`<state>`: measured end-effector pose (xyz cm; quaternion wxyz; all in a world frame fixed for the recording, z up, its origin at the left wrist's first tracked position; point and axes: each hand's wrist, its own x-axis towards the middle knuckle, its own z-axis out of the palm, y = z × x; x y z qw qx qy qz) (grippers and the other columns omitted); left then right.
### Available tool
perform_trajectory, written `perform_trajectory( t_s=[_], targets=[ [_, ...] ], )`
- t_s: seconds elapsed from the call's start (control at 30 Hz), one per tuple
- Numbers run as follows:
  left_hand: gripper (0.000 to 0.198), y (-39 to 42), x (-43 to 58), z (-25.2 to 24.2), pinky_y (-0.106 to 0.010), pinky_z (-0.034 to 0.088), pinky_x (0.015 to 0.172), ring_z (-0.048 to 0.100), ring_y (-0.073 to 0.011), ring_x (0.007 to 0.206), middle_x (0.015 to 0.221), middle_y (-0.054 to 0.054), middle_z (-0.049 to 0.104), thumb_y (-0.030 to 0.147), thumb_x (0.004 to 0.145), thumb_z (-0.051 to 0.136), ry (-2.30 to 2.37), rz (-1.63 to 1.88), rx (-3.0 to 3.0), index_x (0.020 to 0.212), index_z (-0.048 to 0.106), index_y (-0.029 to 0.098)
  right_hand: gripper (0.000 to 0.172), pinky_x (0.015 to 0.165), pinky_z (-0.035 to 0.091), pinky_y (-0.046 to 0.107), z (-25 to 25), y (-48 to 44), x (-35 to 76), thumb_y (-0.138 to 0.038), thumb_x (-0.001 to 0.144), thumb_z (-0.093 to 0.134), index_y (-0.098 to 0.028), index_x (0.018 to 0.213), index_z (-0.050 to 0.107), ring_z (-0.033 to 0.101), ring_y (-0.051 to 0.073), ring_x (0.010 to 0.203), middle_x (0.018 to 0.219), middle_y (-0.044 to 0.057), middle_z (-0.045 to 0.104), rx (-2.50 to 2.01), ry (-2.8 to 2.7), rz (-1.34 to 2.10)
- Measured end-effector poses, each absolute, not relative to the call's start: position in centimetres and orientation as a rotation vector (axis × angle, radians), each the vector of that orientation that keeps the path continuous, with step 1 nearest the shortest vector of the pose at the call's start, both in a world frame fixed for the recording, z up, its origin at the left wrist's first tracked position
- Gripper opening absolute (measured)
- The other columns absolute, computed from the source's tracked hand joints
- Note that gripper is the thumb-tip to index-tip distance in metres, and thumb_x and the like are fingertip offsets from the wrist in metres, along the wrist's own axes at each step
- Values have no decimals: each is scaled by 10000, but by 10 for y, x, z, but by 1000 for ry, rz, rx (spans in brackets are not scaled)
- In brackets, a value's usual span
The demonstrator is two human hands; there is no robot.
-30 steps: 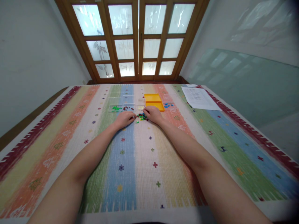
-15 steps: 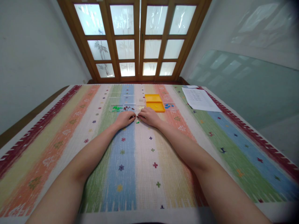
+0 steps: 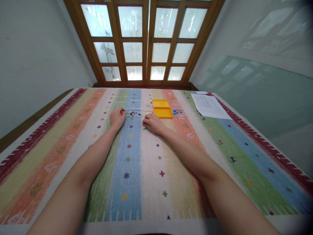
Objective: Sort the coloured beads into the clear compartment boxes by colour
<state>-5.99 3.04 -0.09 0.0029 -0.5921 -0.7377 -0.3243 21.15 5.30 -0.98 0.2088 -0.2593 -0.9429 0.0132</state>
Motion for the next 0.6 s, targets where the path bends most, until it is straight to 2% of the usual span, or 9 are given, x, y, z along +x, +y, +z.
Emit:
perform_trajectory(
  t_s=[0.27,0.6],
  targets=[
    [149,30,-63,-4,-297,351,651,585,-213,762,823,-45,690,294,891,591,-2328,-1028,-1830,900,716,214,138,889,398,382,-10,64,222,-241,1014,592,-219,987,725,538,272,995,1013,102,646,-924,-2366,102],
    [172,30,-48,-5,-307,390,718,585,-211,790,831,-48,677,299,925,556,-2237,-1037,-1994,934,704,211,118,855,410,385,-23,89,230,-181,967,610,-204,962,726,545,291,978,990,113,655,-1170,-2149,28]
  ],
)
